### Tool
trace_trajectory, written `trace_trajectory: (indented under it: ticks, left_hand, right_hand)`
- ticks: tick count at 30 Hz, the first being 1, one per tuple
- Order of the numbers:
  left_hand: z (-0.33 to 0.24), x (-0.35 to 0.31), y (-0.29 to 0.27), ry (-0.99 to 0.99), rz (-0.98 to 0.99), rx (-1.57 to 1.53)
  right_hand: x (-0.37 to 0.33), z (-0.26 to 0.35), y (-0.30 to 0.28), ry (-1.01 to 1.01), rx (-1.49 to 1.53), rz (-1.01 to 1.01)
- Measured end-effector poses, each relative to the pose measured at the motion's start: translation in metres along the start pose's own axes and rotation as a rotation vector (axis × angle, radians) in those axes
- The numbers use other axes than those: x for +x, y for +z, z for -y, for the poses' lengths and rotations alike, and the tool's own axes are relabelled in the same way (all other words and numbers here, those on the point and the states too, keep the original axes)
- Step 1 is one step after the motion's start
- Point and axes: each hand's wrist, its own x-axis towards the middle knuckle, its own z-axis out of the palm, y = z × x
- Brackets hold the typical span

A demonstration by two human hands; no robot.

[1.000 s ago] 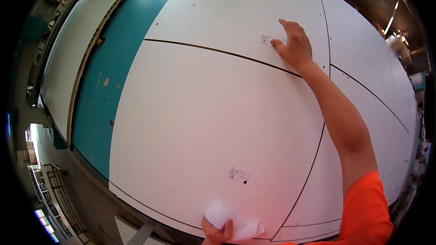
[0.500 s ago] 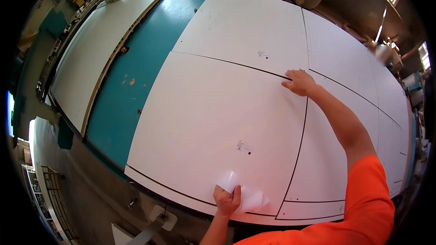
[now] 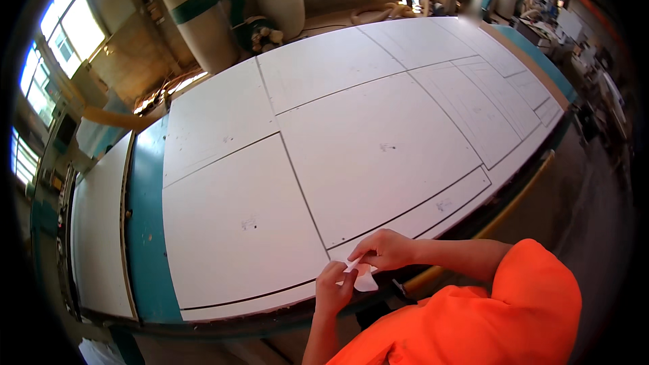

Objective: The person applies adhesive labels to several white boards on a machine, then moves some labeled pieces and a long plastic strip to a separate table.

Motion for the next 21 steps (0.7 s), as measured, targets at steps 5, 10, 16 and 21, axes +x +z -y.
trace_trajectory:
  ticks: [5, 10, 16, 21]
  left_hand:
    - [-0.111, 0.0, 0.1, 0.242, 0.112, -0.121]
    - [-0.185, -0.057, 0.271, 0.018, 1.117, -0.283]
    - [-0.303, -0.097, 0.427, 0.048, 1.613, -0.236]
    - [-0.342, -0.106, 0.553, 0.123, 1.793, -0.143]
  right_hand:
    - [-0.183, -0.013, -0.045, 0.045, 0.357, -0.332]
    - [-0.41, -0.039, -0.071, -0.044, 0.388, -1.071]
    - [-0.67, -0.036, -0.039, 0.212, -0.028, -1.975]
    - [-0.807, -0.065, -0.004, 0.328, -0.151, -2.717]
